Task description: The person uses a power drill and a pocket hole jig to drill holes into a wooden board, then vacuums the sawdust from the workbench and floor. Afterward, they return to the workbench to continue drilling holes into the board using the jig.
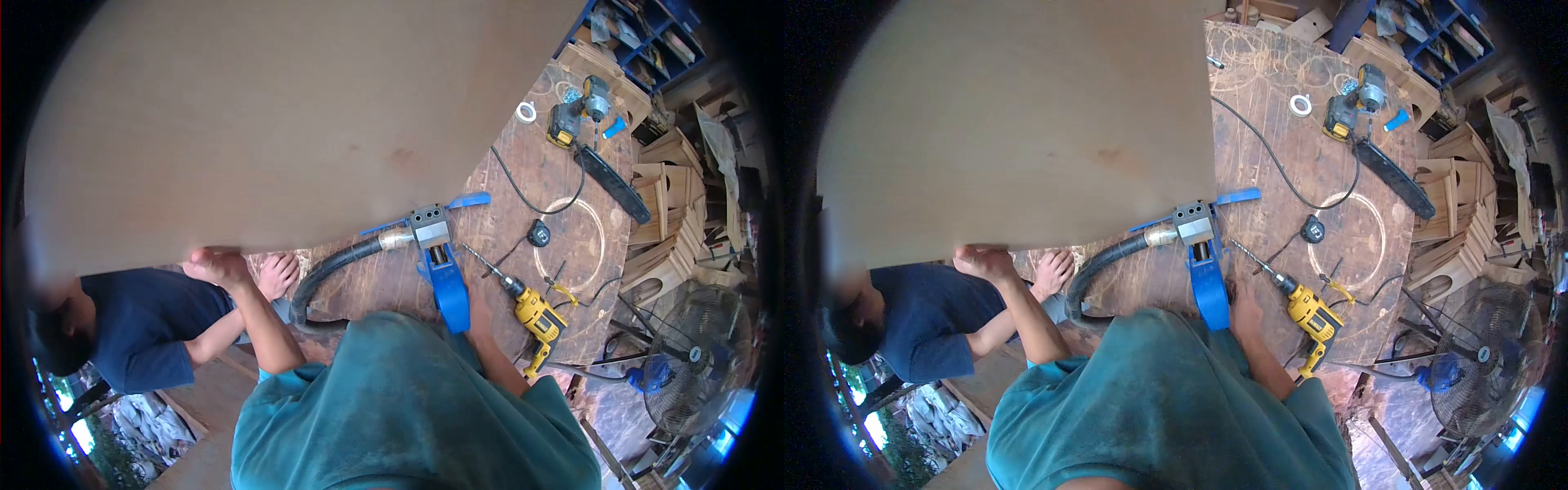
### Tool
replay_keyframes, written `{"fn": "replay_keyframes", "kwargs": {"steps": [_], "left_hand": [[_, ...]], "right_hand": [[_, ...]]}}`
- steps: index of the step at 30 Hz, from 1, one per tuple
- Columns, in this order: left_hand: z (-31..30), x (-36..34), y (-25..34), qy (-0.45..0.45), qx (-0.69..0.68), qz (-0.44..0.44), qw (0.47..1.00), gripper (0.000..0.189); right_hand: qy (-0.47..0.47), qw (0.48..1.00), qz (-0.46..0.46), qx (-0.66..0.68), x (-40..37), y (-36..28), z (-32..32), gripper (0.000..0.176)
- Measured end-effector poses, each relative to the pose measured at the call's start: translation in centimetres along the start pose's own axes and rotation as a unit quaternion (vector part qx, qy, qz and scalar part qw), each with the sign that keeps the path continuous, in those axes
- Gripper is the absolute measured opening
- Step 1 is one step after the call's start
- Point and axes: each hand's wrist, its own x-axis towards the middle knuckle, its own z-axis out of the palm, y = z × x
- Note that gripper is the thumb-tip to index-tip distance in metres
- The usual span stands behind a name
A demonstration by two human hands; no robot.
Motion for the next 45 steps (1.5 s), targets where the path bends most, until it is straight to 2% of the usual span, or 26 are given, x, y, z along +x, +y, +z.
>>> {"fn": "replay_keyframes", "kwargs": {"steps": [1, 3, 5, 6, 7, 9, 10, 12, 13, 15, 16, 18, 19, 21, 23, 24, 27, 28, 31, 33, 35, 37, 39, 41, 42, 45], "left_hand": [[-0.1, -0.3, 0.2, 0.021, -0.007, -0.027, 0.999, 0.064], [-0.2, -0.4, 0.8, -0.012, -0.029, -0.052, 0.998, 0.063], [0.3, -0.5, 0.3, 0.033, 0.024, -0.012, 0.999, 0.063], [-1.7, -1.0, -0.5, -0.031, 0.045, -0.045, 0.997, 0.064], [-1.2, -1.2, 0.1, -0.031, 0.039, -0.048, 0.998, 0.064], [1.3, -0.9, 1.5, 0.038, 0.014, -0.053, 0.998, 0.065], [1.6, -0.6, 1.6, 0.026, 0.004, -0.033, 0.999, 0.064], [1.5, -0.6, 0.2, 0.033, 0.009, -0.043, 0.999, 0.065], [1.5, -0.4, -0.3, 0.043, 0.024, -0.045, 0.998, 0.065], [2.5, -0.1, 1.0, 0.062, 0.013, -0.015, 0.998, 0.065], [2.7, 0.0, 1.0, 0.059, 0.003, -0.024, 0.998, 0.064], [2.4, 0.0, 0.9, 0.06, -0.004, -0.047, 0.997, 0.062], [2.3, -0.1, 1.1, 0.066, -0.002, -0.048, 0.997, 0.062], [2.4, 0.0, 2.0, 0.06, -0.03, -0.061, 0.996, 0.062], [1.8, -0.1, 2.6, 0.053, 0.021, -0.066, 0.996, 0.061], [2.0, 0.1, 2.5, 0.052, -0.006, -0.071, 0.996, 0.064], [2.1, 0.4, 2.6, 0.059, -0.03, -0.073, 0.995, 0.067], [2.1, 0.2, 2.6, 0.057, -0.025, -0.069, 0.996, 0.067], [1.6, 0.2, 2.8, 0.015, -0.022, -0.101, 0.995, 0.063], [1.2, 0.2, 1.7, 0.016, -0.011, -0.106, 0.994, 0.065], [0.8, 0.3, 1.3, 0.023, 0.002, -0.113, 0.993, 0.069], [1.7, 0.0, 2.0, 0.061, 0.014, -0.064, 0.996, 0.067], [1.9, 0.0, 2.2, 0.051, 0.003, -0.082, 0.995, 0.065], [2.7, 0.2, 3.3, 0.081, 0.009, -0.011, 0.997, 0.066], [2.6, 0.1, 3.3, 0.084, 0.012, -0.013, 0.996, 0.066], [2.0, 0.0, 3.1, 0.067, 0.001, -0.059, 0.996, 0.067]], "right_hand": [[0.002, 1.0, -0.001, -0.005, -0.6, -0.7, -1.4, 0.043], [0.123, 0.989, -0.08, -0.035, -2.4, -1.6, -4.6, 0.052], [0.267, 0.958, -0.1, -0.013, -4.4, 1.2, -7.2, 0.047], [0.346, 0.935, -0.072, -0.015, -5.6, 3.1, -8.4, 0.047], [0.422, 0.905, -0.046, -0.016, -6.9, 5.3, -9.6, 0.048], [0.472, 0.875, 0.067, -0.089, -9.4, 13.9, -9.4, 0.05], [0.478, 0.87, 0.072, -0.094, -9.8, 17.0, -9.1, 0.05], [0.358, 0.909, 0.201, 0.074, -9.8, 21.8, -9.3, 0.052], [0.361, 0.908, 0.199, 0.073, -8.9, 23.5, -10.0, 0.052], [0.289, 0.88, 0.274, 0.259, -8.1, 25.7, -10.6, 0.046], [0.146, 0.874, 0.282, 0.368, -8.5, 26.0, -12.0, 0.039], [0.097, 0.865, 0.259, 0.419, -8.5, 25.7, -11.4, 0.035], [0.044, 0.849, 0.244, 0.466, -8.8, 25.4, -11.1, 0.031], [0.035, 0.853, 0.231, 0.467, -9.1, 24.3, -11.0, 0.028], [-0.058, 0.76, 0.266, 0.59, -9.6, 24.0, -11.7, 0.028], [-0.063, 0.739, 0.266, 0.615, -9.5, 23.6, -11.4, 0.028], [-0.002, 0.758, 0.229, 0.61, -10.2, 22.3, -11.0, 0.03], [0.06, 0.787, 0.177, 0.588, -10.9, 21.3, -10.6, 0.032], [0.128, 0.806, 0.069, 0.574, -13.9, 17.0, -12.7, 0.044], [0.202, 0.779, 0.054, 0.591, -15.7, 15.8, -15.3, 0.062], [0.189, 0.842, -0.045, 0.503, -17.6, 11.4, -20.9, 0.068], [0.201, 0.878, -0.136, 0.412, -18.6, 4.5, -26.0, 0.072], [0.188, 0.925, -0.158, 0.29, -19.1, -1.5, -30.0, 0.071], [0.195, 0.944, -0.2, 0.175, -18.5, -7.5, -32.0, 0.065], [0.194, 0.954, -0.193, 0.126, -18.0, -9.4, -32.7, 0.059], [0.163, 0.963, -0.212, 0.031, -15.6, -13.9, -33.5, 0.065]]}}
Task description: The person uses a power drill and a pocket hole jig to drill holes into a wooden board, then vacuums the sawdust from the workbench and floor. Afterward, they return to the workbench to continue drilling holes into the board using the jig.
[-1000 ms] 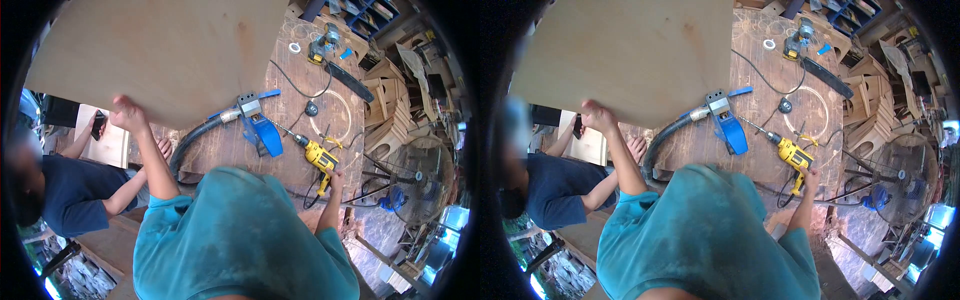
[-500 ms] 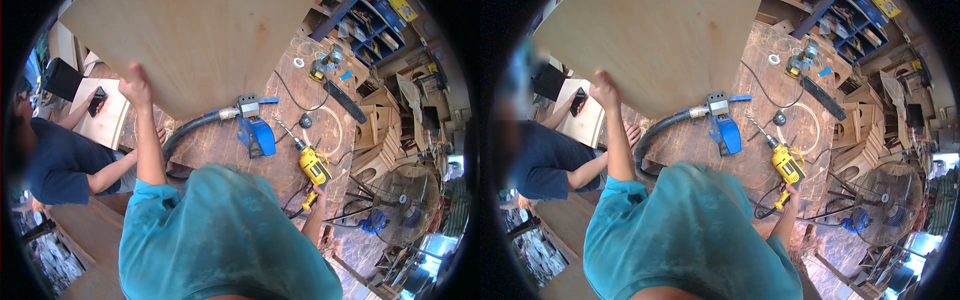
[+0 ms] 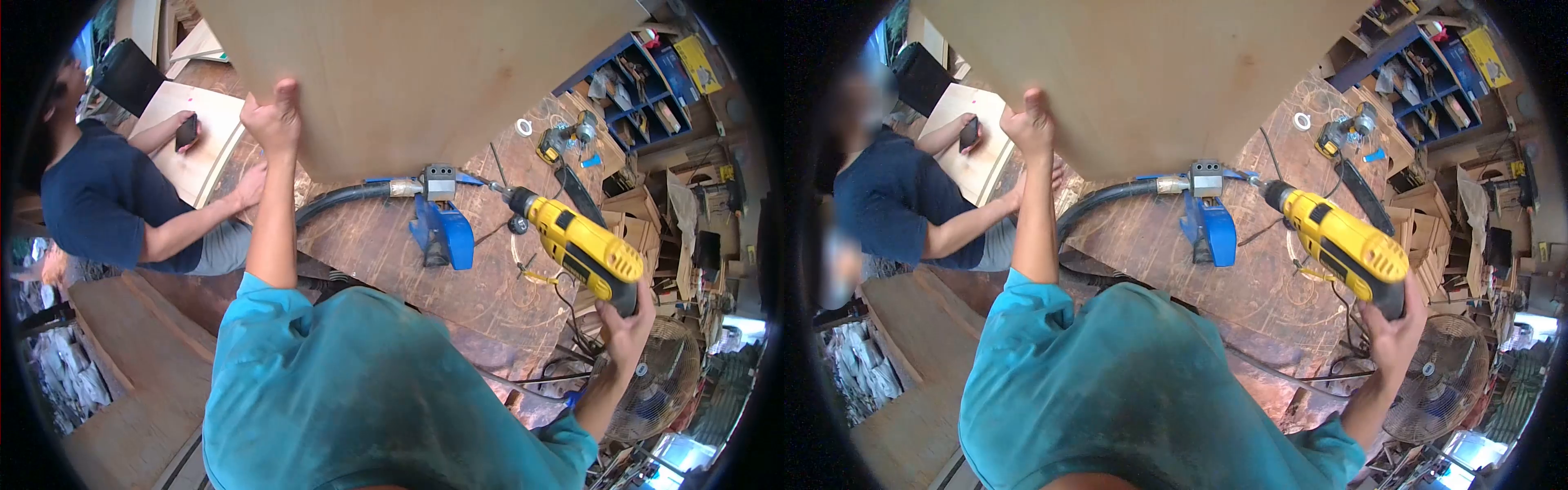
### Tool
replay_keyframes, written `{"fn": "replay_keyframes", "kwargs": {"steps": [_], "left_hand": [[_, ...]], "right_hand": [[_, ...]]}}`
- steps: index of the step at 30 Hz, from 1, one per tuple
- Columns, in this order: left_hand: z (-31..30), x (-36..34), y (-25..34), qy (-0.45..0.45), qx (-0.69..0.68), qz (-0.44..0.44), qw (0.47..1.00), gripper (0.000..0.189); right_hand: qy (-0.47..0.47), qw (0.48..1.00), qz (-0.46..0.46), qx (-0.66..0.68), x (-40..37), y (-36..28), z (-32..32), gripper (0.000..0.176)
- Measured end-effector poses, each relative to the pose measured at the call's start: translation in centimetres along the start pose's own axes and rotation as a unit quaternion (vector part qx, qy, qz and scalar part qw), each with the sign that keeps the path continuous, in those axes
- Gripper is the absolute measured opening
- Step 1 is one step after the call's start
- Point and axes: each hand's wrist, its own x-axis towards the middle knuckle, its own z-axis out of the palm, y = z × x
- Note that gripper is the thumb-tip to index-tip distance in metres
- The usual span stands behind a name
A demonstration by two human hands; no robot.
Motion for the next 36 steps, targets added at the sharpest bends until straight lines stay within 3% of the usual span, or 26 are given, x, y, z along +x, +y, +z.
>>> {"fn": "replay_keyframes", "kwargs": {"steps": [7, 10, 16, 18, 22, 26, 27, 30, 31, 36], "left_hand": [[-0.2, 0.3, 1.4, -0.007, 0.0, 0.0, 1.0, 0.067], [-0.4, 0.4, 2.0, -0.015, -0.036, -0.024, 0.999, 0.068], [-0.6, 0.9, 2.0, -0.027, -0.07, -0.057, 0.996, 0.067], [-0.6, 0.8, 1.2, -0.029, -0.042, -0.018, 0.999, 0.067], [-0.8, 0.8, 1.4, -0.036, -0.04, -0.025, 0.998, 0.068], [-0.5, 0.9, 1.5, -0.014, -0.027, -0.023, 0.999, 0.068], [-0.5, 0.7, 1.7, -0.008, -0.022, -0.016, 1.0, 0.068], [-0.6, 0.5, 1.6, -0.014, -0.028, -0.05, 0.998, 0.067], [-0.6, 0.6, 1.6, -0.01, -0.025, -0.051, 0.998, 0.067], [-0.3, 0.4, 1.1, -0.009, -0.059, -0.042, 0.997, 0.066]], "right_hand": [[-0.114, 0.987, -0.092, -0.073, 5.0, -6.1, 4.0, 0.069], [-0.109, 0.987, -0.059, -0.097, 5.2, -7.7, 5.2, 0.07], [-0.108, 0.982, -0.1, -0.122, 6.6, -10.5, 6.7, 0.07], [-0.111, 0.976, -0.1, -0.16, 7.1, -10.9, 7.2, 0.071], [-0.12, 0.97, -0.115, -0.175, 8.1, -12.1, 8.2, 0.071], [-0.16, 0.929, -0.206, -0.263, 9.2, -15.2, 9.0, 0.068], [-0.174, 0.91, -0.212, -0.312, 9.4, -16.0, 8.9, 0.068], [-0.22, 0.916, -0.17, -0.289, 10.2, -16.4, 9.4, 0.07], [-0.219, 0.89, -0.24, -0.32, 10.3, -16.3, 9.7, 0.071], [-0.231, 0.892, -0.203, -0.33, 11.1, -15.5, 10.2, 0.071]]}}
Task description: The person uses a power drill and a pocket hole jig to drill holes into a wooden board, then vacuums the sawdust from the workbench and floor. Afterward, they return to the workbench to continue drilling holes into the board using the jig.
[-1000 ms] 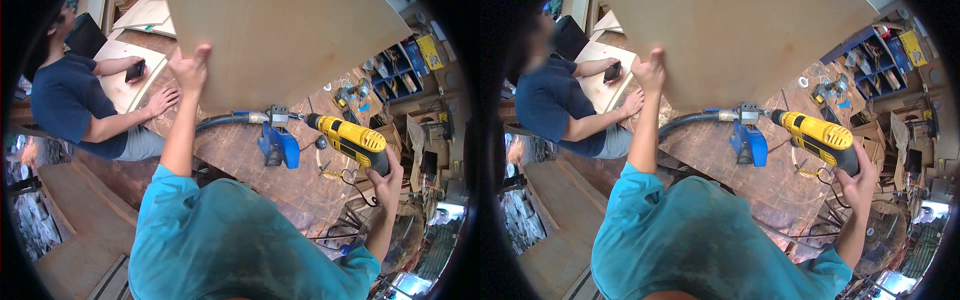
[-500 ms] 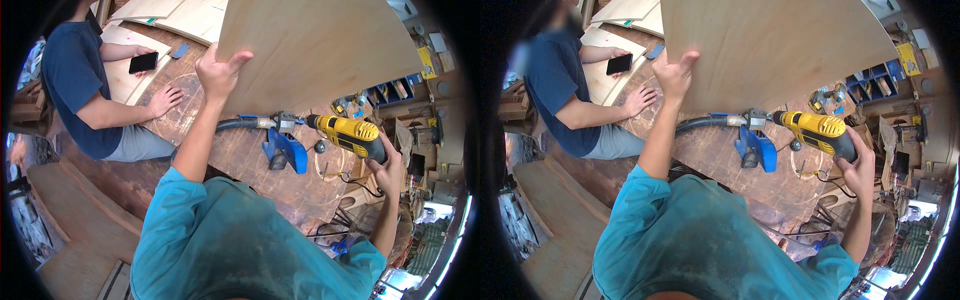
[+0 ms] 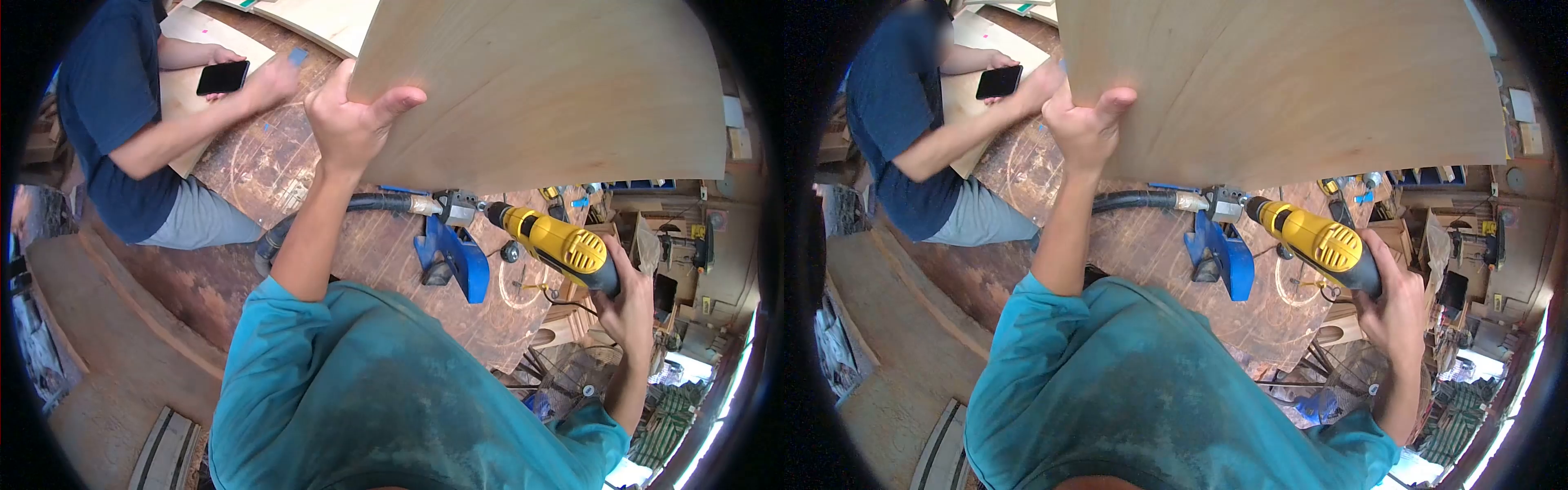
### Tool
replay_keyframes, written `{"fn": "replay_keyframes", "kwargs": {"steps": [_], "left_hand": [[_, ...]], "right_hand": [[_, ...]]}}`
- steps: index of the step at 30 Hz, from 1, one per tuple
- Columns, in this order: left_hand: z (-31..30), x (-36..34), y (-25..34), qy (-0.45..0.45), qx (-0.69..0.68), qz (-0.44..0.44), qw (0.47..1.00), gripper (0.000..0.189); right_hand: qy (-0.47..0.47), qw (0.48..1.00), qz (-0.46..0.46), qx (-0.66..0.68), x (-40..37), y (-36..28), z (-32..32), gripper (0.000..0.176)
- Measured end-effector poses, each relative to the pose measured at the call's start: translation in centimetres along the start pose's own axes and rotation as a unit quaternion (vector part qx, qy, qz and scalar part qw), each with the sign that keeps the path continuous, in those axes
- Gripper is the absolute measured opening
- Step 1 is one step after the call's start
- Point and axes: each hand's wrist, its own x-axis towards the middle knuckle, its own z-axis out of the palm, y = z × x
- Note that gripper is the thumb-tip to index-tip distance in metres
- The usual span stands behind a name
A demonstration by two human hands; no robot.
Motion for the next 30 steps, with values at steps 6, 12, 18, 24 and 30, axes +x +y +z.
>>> {"fn": "replay_keyframes", "kwargs": {"steps": [6, 12, 18, 24, 30], "left_hand": [[-0.1, 0.0, -0.2, -0.011, 0.02, 0.0, 1.0, 0.067], [-0.1, 0.1, 0.1, -0.016, -0.005, -0.014, 1.0, 0.071], [-0.4, 0.4, 0.6, -0.021, 0.029, 0.013, 0.999, 0.072], [-1.1, -0.7, -1.7, -0.032, 0.006, -0.041, 0.999, 0.072], [-0.7, -2.7, -3.8, 0.041, 0.064, 0.026, 0.997, 0.074]], "right_hand": [[-0.02, 0.999, 0.037, 0.006, 1.0, -0.3, 0.9, 0.072], [-0.026, 0.999, 0.026, 0.014, 2.0, 0.7, 2.5, 0.072], [-0.044, 0.996, 0.046, 0.065, 2.2, 0.2, 2.6, 0.073], [-0.069, 0.992, 0.055, 0.087, 2.3, 0.9, 3.0, 0.076], [-0.084, 0.988, 0.075, 0.105, 2.0, 0.5, 3.4, 0.074]]}}
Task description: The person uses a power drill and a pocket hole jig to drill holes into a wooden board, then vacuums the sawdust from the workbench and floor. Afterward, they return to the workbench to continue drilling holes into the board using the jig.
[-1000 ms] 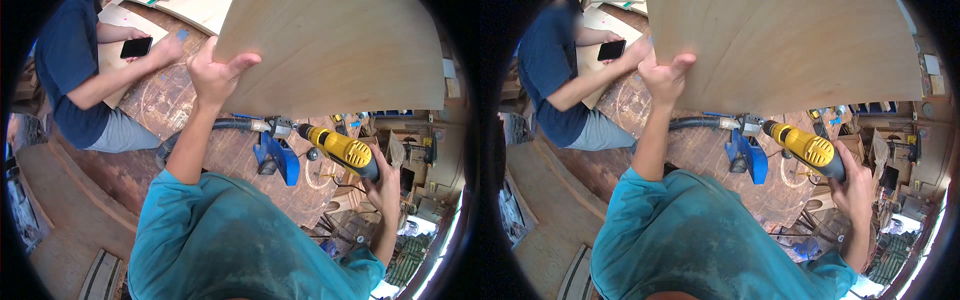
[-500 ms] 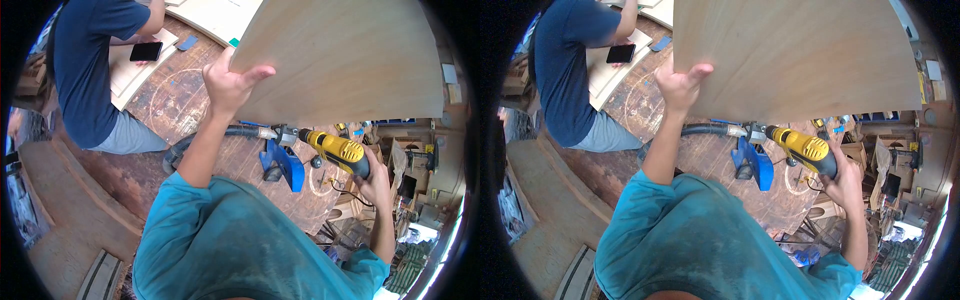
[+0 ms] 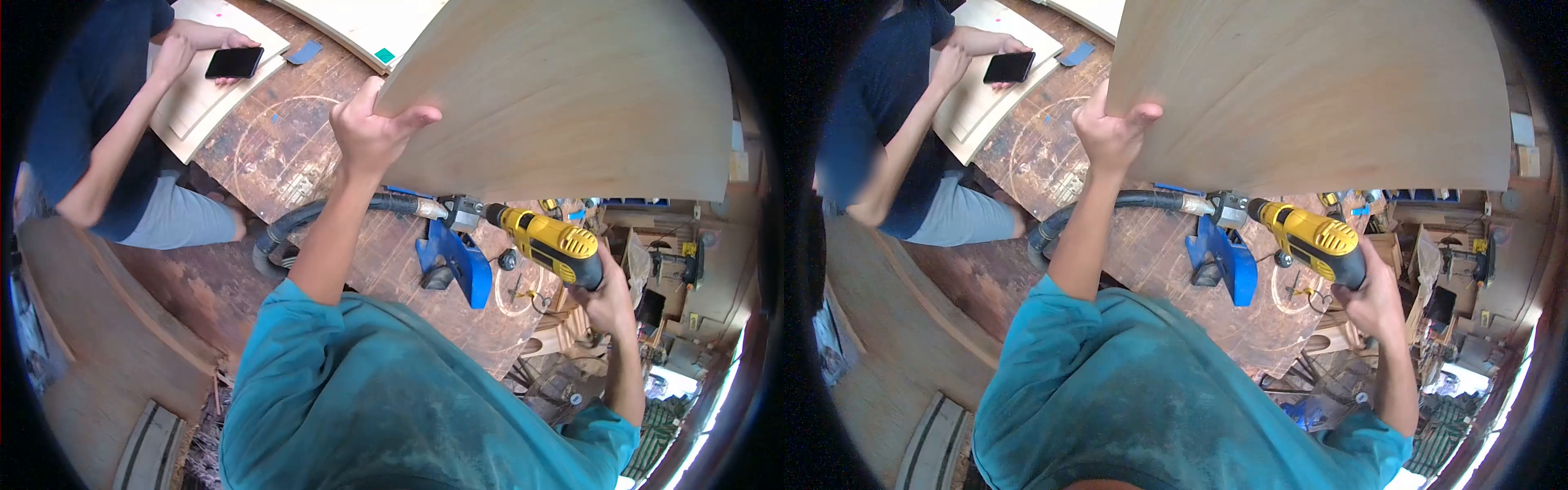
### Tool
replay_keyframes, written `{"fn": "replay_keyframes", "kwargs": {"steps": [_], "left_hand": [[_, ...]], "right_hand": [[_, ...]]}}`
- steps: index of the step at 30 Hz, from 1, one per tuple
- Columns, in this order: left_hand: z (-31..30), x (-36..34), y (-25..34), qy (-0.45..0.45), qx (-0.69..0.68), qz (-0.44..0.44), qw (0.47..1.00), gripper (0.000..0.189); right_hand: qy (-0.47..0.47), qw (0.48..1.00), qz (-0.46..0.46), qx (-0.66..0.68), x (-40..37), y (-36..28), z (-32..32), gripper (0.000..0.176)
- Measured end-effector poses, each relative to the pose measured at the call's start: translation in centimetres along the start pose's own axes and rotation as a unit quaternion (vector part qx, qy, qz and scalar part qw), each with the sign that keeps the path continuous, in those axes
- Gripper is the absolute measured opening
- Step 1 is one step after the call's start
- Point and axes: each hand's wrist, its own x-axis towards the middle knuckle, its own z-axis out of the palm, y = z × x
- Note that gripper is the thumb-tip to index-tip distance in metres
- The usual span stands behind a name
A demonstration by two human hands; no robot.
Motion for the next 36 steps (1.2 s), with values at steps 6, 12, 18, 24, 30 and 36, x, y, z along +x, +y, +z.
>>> {"fn": "replay_keyframes", "kwargs": {"steps": [6, 12, 18, 24, 30, 36], "left_hand": [[0.4, 0.1, 0.2, 0.018, -0.02, 0.004, 1.0, 0.072], [0.2, 0.3, 0.4, 0.015, -0.002, 0.008, 1.0, 0.071], [0.2, 0.0, -0.6, 0.005, 0.038, 0.03, 0.999, 0.071], [0.1, -0.1, -0.4, 0.003, 0.043, 0.031, 0.999, 0.072], [0.4, 0.0, -0.5, 0.009, 0.001, 0.031, 0.999, 0.069], [0.4, -0.1, -0.7, 0.011, 0.002, 0.025, 1.0, 0.07]], "right_hand": [[-0.011, 0.999, -0.021, -0.035, 1.5, -0.2, -0.4, 0.067], [-0.002, 0.997, -0.034, -0.066, 2.0, 0.0, -0.1, 0.062], [0.005, 0.995, -0.018, -0.095, 2.8, -0.5, 0.1, 0.059], [-0.033, 0.994, 0.018, -0.105, 3.3, -0.4, -0.6, 0.064], [-0.004, 0.994, -0.014, -0.106, 3.1, 0.3, 0.0, 0.063], [-0.013, 0.994, -0.01, -0.106, 3.0, 0.4, -0.5, 0.066]]}}
